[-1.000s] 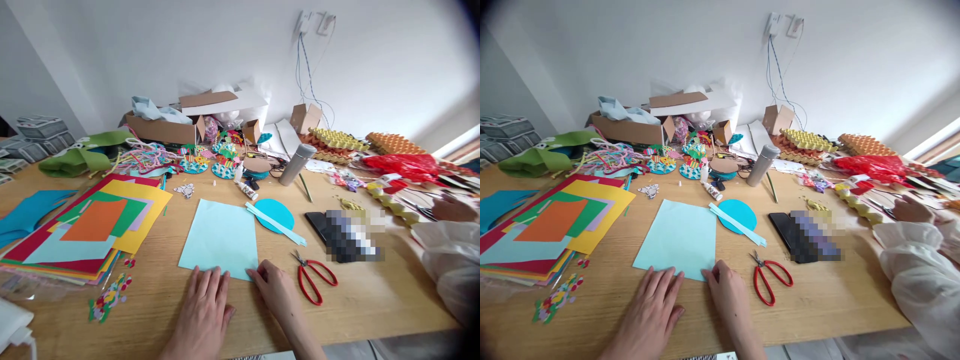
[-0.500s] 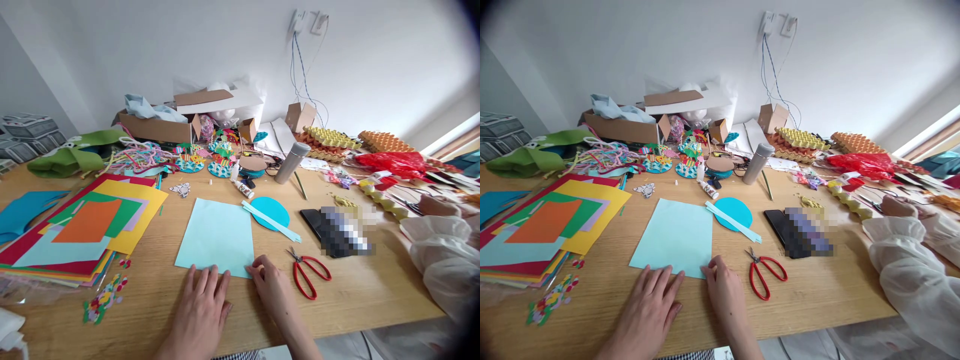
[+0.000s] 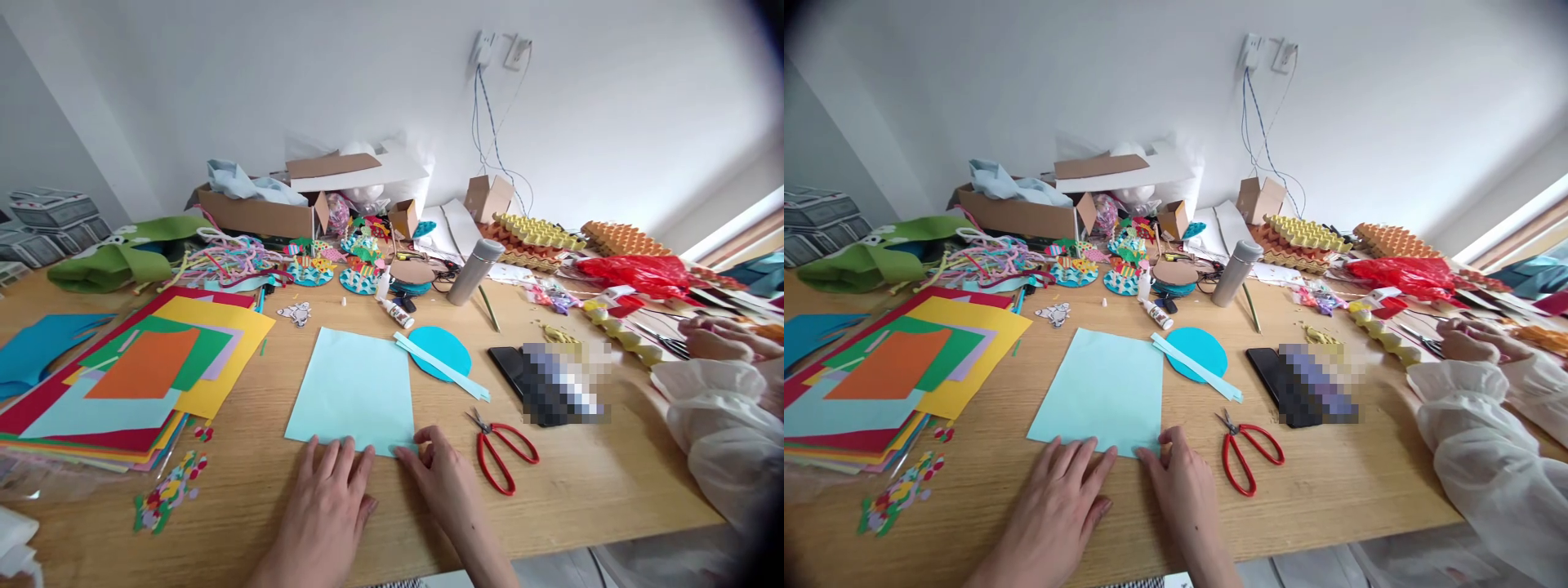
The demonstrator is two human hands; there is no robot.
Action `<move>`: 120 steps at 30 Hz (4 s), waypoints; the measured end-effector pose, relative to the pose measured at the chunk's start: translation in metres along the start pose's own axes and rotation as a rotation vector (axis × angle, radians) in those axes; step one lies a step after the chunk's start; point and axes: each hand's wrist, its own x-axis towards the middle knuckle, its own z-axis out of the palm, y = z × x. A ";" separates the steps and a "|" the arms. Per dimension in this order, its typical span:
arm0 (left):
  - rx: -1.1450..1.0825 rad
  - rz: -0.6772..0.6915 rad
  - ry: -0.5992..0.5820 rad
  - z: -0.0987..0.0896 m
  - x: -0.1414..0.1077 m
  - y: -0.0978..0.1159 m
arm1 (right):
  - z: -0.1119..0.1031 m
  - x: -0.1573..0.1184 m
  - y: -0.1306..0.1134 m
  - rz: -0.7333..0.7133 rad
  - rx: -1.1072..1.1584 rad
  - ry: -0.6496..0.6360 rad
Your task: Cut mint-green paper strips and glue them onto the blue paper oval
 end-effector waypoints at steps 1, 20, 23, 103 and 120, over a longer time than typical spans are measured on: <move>-0.008 -0.004 -0.004 0.000 0.000 0.000 | -0.001 0.001 0.000 -0.001 -0.001 0.000; 0.055 0.155 0.214 -0.002 -0.005 -0.020 | 0.006 0.009 0.000 -0.085 0.541 0.139; 0.055 0.167 0.260 0.000 -0.007 -0.023 | 0.008 0.010 -0.007 0.021 0.856 0.139; -1.976 -0.788 0.538 -0.055 0.073 -0.072 | -0.017 0.036 -0.083 -0.220 1.255 -0.282; -2.208 -0.630 0.495 -0.055 0.070 -0.081 | -0.042 0.007 0.116 -0.064 -0.598 0.306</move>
